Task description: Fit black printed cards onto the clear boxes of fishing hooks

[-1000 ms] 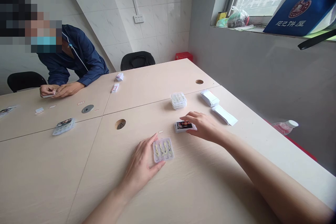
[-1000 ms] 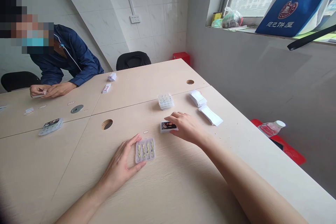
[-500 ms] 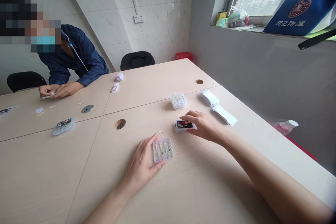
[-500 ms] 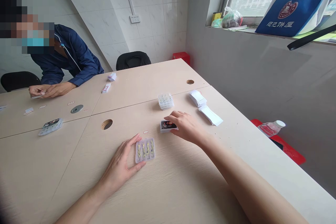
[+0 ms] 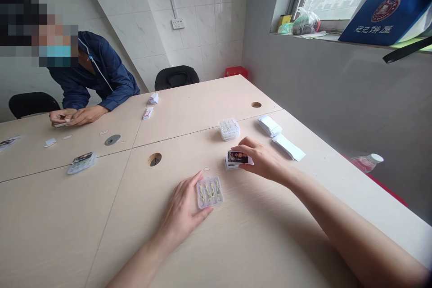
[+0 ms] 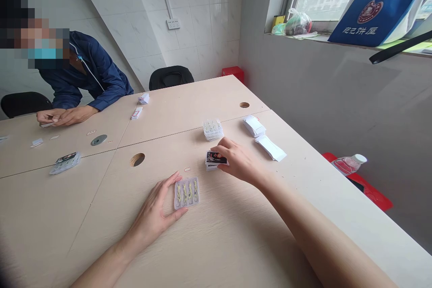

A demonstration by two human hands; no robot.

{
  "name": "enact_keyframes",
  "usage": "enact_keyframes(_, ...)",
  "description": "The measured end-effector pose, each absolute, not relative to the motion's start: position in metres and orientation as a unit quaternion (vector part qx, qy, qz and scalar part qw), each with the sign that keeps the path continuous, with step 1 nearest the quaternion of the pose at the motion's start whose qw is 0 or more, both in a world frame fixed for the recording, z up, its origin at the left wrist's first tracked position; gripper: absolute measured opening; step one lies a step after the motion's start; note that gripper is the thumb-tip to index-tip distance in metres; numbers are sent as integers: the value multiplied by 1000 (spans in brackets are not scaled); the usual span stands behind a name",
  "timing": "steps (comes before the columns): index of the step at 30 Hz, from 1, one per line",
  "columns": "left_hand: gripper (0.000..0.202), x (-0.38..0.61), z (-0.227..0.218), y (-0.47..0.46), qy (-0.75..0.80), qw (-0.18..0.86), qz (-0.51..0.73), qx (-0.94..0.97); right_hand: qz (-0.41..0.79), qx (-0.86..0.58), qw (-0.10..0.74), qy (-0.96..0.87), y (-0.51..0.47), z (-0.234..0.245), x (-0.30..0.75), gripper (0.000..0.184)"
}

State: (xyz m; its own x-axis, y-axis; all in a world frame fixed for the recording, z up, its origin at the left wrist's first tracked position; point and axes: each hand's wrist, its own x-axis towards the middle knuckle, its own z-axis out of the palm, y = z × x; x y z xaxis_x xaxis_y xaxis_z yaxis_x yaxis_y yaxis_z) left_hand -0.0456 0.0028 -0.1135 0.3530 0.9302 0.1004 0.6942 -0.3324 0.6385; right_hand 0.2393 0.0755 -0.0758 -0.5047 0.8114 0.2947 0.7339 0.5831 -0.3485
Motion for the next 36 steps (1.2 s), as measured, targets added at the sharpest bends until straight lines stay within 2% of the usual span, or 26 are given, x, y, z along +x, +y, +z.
enact_keyframes(9,71,-46,-111,4,500,243,234,798,83,-453,231,-857,75,-77,237,43)
enact_keyframes(14,68,-45,-107,2,513,239,232,791,68,-432,241,-866,75,-76,238,22)
enact_keyframes(23,67,-44,-105,1,515,250,239,784,17,-397,283,-873,80,-78,242,25)
enact_keyframes(29,54,-41,-96,-2,547,316,334,700,-33,-371,309,-875,68,-75,228,27)
enact_keyframes(34,23,-34,-81,-11,537,400,368,645,-56,-303,318,-897,44,-71,201,33)
enact_keyframes(36,27,-30,-76,-13,526,441,367,628,-78,-259,325,-906,35,-68,193,36)
